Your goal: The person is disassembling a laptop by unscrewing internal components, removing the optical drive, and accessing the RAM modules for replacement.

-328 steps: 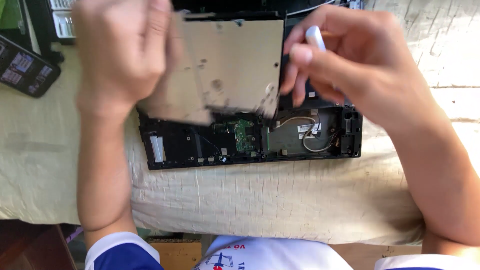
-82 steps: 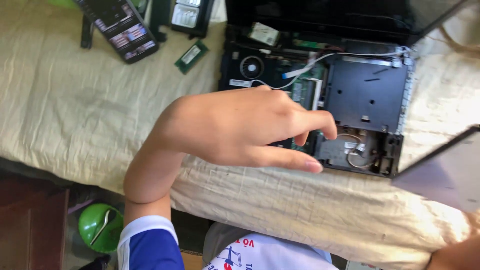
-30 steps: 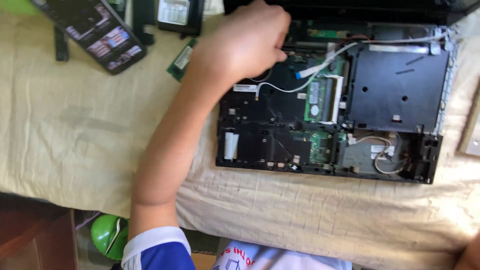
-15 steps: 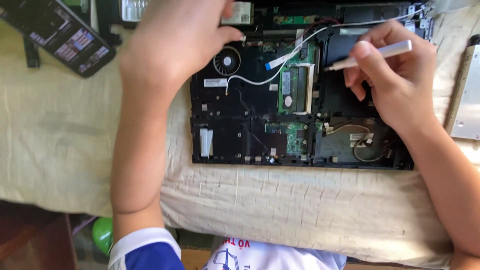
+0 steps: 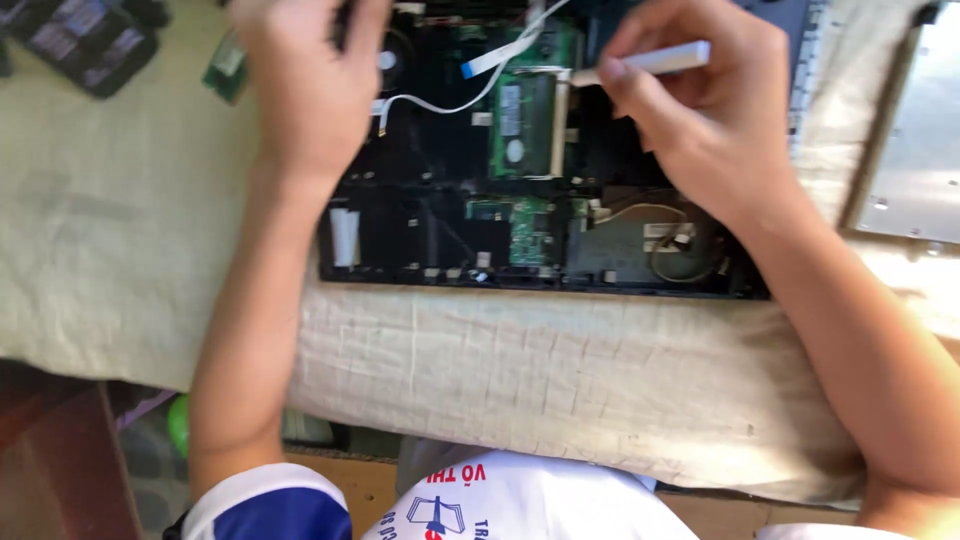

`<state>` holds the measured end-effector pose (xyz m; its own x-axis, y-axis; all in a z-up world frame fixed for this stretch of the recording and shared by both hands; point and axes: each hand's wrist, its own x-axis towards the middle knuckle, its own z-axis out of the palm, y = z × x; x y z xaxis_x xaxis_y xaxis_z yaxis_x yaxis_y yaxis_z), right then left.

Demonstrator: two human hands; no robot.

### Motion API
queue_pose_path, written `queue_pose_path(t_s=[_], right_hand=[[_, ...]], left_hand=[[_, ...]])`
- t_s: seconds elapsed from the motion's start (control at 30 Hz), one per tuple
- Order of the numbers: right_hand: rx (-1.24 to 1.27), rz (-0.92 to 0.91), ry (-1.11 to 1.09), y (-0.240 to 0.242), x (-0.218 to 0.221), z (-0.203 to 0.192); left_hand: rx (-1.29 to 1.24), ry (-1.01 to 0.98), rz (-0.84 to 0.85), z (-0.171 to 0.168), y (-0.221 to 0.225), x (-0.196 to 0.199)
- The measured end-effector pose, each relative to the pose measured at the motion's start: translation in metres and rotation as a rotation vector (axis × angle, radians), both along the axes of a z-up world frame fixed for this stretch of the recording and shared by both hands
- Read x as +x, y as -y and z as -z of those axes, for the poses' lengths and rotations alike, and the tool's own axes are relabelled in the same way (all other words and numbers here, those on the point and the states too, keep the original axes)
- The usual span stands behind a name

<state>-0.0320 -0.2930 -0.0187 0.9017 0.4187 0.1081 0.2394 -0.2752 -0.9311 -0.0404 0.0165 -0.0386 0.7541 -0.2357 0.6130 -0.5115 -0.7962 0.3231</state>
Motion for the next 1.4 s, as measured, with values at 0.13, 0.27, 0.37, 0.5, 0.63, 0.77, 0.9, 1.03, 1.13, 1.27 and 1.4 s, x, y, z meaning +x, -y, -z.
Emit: queue_pose_path(t_s=[0.13, 0.27, 0.37, 0.5, 0.63, 0.77, 0.9, 1.03, 1.13, 1.27, 1.4], right_hand=[[-0.011, -0.086, -0.019, -0.002, 0.000, -0.011], [-0.025, -0.095, 0.025, -0.006, 0.003, -0.014], [-0.085, -0.066, -0.049, -0.008, 0.000, -0.020], [-0.109, -0.063, -0.077, -0.015, 0.002, -0.030], [-0.111, -0.021, 0.056, -0.020, 0.005, -0.013], [-0.090, -0.058, 0.159, -0.022, 0.003, -0.010], [-0.185, -0.080, 0.195, -0.022, 0.001, -0.010], [-0.131, -0.087, 0.156, -0.020, -0.003, -0.009], [-0.100, -0.068, 0.170, -0.018, -0.003, -0.002], [-0.073, -0.067, 0.116, -0.017, -0.001, -0.003], [-0.095, -0.046, 0.083, -0.015, 0.000, -0.002]], left_hand=[[-0.104, -0.115, 0.120, -0.049, 0.038, -0.029], [-0.216, -0.374, 0.090, -0.040, 0.043, -0.052], [-0.161, -0.306, 0.070, -0.034, 0.040, -0.065], [0.032, -0.159, 0.117, -0.016, 0.037, -0.064], [0.195, -0.098, 0.120, -0.016, 0.039, -0.074], [0.251, -0.194, 0.289, -0.033, 0.039, -0.083], [0.258, -0.317, 0.274, -0.020, 0.041, -0.084], [0.237, -0.323, 0.225, -0.027, 0.043, -0.083], [0.244, -0.279, 0.206, -0.026, 0.041, -0.086], [0.246, -0.214, 0.241, -0.022, 0.039, -0.085], [0.206, -0.166, 0.278, -0.023, 0.039, -0.084]])
